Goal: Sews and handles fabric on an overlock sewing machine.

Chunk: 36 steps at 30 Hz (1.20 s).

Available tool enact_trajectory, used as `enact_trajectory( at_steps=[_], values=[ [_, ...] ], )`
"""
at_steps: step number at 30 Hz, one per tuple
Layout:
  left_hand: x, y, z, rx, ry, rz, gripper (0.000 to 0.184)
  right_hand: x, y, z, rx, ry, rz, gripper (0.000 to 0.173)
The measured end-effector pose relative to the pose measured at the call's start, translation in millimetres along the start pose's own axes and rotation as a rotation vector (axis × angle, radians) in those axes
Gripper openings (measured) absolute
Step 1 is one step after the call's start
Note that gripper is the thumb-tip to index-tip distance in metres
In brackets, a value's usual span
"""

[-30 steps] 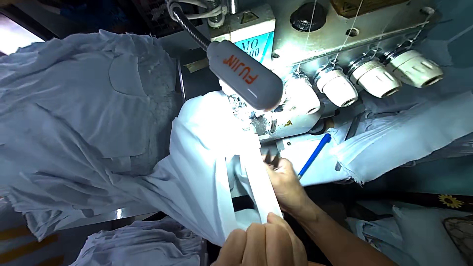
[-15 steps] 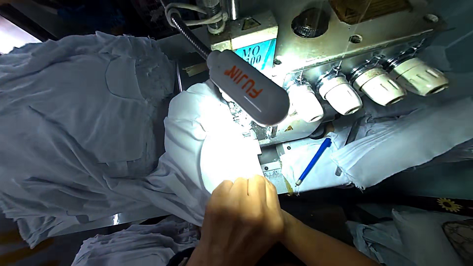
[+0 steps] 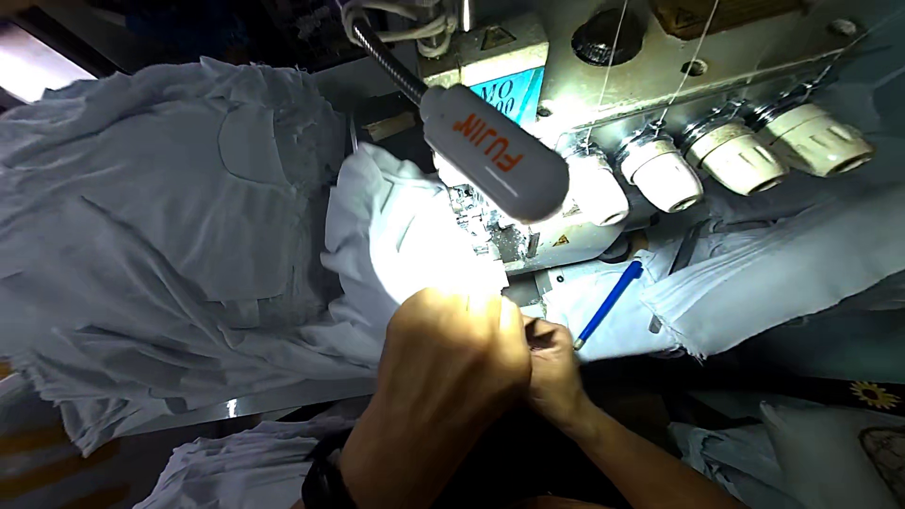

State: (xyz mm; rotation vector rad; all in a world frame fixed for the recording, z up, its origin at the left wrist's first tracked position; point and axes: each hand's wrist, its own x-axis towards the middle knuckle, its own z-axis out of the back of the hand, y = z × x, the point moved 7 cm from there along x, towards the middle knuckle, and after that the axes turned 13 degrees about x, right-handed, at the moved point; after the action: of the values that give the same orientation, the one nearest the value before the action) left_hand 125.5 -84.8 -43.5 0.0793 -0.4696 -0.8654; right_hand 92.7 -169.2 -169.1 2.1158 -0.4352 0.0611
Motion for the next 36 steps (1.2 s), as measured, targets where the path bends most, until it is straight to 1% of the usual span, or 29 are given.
enact_trajectory(
  at_steps=[1,2,3,5,7,9,11,14,19,20,22,25,27,29,31,33,34,36],
  values=[
    [-6,-2,3,-0.018,-0.002,-0.003,0.031,3,12,6,-0.132,0.050,0.143,0.007],
    [-12,-4,4,-0.037,-0.005,-0.008,0.029,6,23,9,-0.262,0.097,0.266,0.010],
    [-17,-5,4,-0.062,-0.015,-0.012,0.027,10,32,9,-0.376,0.158,0.351,0.013],
    [-24,-4,2,-0.115,-0.037,-0.004,0.025,16,43,3,-0.558,0.320,0.436,0.016],
    [-28,3,-4,-0.151,-0.058,0.034,0.022,22,44,-4,-0.672,0.423,0.478,0.016],
    [-32,17,-15,-0.139,-0.075,0.080,0.015,27,44,-7,-0.678,0.431,0.475,0.013],
    [-39,32,-29,-0.145,-0.051,0.099,0.020,27,42,-6,-0.671,0.413,0.444,0.013],
    [-45,43,-41,-0.226,-0.071,0.143,0.019,30,39,-5,-0.689,0.378,0.422,0.015],
    [-30,59,-48,-0.326,-0.090,0.152,0.020,52,40,-13,-0.661,0.322,0.482,0.016],
    [-26,62,-49,-0.336,-0.086,0.149,0.019,56,40,-13,-0.679,0.304,0.488,0.017],
    [-19,67,-52,-0.366,-0.055,0.144,0.022,59,40,-13,-0.740,0.273,0.483,0.017],
    [-14,74,-54,-0.399,-0.054,0.116,0.022,56,42,-16,-0.798,0.221,0.486,0.015],
    [-12,77,-54,-0.410,-0.057,0.106,0.022,46,44,-16,-0.744,0.174,0.507,0.012],
    [-8,85,-55,-0.420,-0.047,0.124,0.026,26,37,-13,-0.663,0.142,0.517,0.014],
    [5,97,-60,-0.433,-0.097,0.178,0.023,5,15,-2,-0.628,0.172,0.465,0.018],
    [22,110,-64,-0.430,-0.151,0.290,0.017,-6,-16,11,-0.699,0.248,0.366,0.022],
    [28,114,-64,-0.415,-0.131,0.358,0.019,-9,-27,16,-0.750,0.294,0.320,0.023],
    [31,121,-68,-0.402,-0.083,0.499,0.023,-9,-26,15,-0.763,0.345,0.304,0.029]
  ],
)
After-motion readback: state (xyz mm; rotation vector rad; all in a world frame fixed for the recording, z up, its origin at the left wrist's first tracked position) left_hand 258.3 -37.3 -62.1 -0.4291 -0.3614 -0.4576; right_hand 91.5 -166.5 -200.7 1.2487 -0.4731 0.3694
